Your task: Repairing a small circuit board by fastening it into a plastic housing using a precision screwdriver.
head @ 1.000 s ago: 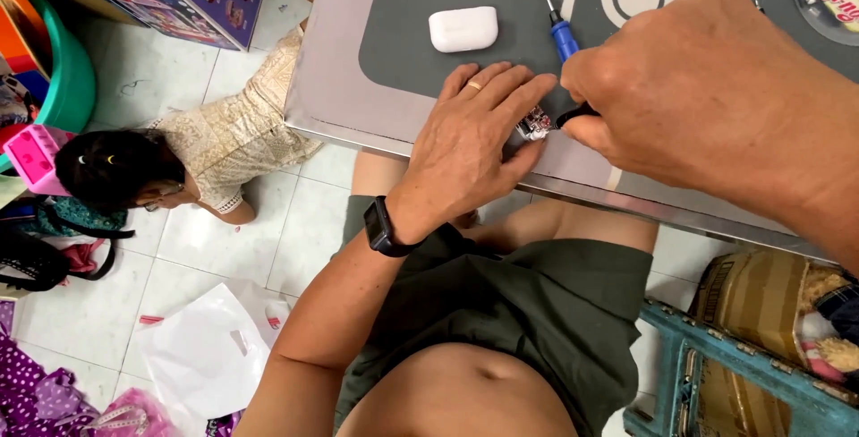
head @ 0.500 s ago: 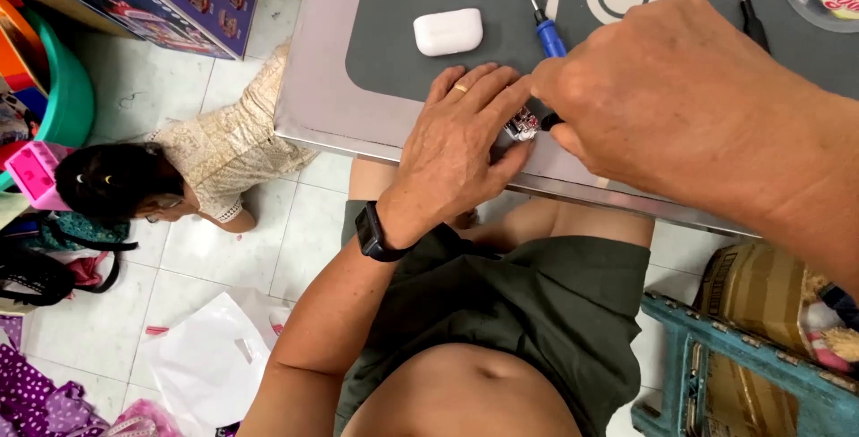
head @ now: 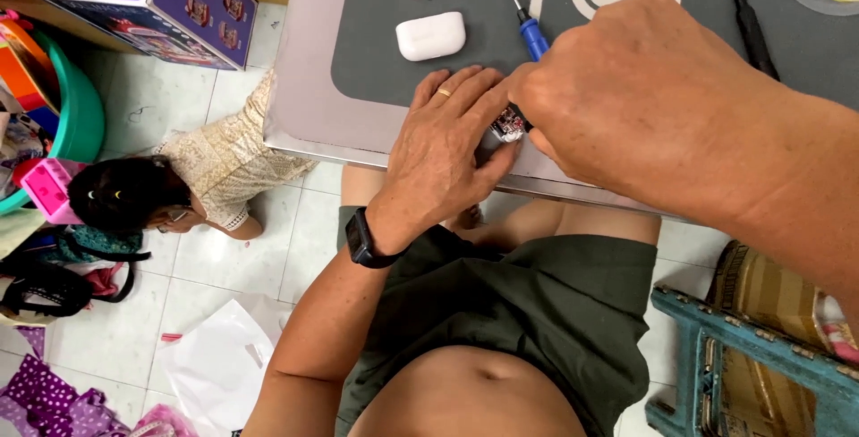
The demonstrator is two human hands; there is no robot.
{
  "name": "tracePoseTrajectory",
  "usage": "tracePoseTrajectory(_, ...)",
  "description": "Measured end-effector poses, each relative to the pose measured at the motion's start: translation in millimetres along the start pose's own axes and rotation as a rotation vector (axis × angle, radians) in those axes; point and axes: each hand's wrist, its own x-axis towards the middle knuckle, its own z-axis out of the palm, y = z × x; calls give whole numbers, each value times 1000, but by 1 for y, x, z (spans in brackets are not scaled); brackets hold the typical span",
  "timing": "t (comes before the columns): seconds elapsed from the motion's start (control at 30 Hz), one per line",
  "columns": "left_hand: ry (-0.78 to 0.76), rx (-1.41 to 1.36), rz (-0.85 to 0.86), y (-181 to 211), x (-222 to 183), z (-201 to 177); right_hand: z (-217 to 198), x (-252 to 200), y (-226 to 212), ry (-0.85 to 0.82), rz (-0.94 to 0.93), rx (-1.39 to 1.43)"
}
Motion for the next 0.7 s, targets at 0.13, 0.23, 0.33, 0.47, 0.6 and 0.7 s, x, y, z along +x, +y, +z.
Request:
tracePoseTrajectory(0.13,10,61,-31,0,-2,2,4,-1,1,84,-18,42)
tracePoseTrajectory(0.23,45,110,-76,1,-1,4,11,-7,4,164,-2,103)
tracePoseTrajectory(0.33,74,94,-94,0,0,5,20,-30,12,277,56,132)
tracePoseTrajectory(0.47,28,-89,-66,-9,-8,7,25,-60,26,538,62,622)
tracePoseTrajectory(0.6,78,-253,-52,-12,-15,-3,131,-94,3,603,371,1060)
tracePoseTrajectory(0.7,82,-490,-92,-14,-23,-10,158,-91,-32,572,662,1064)
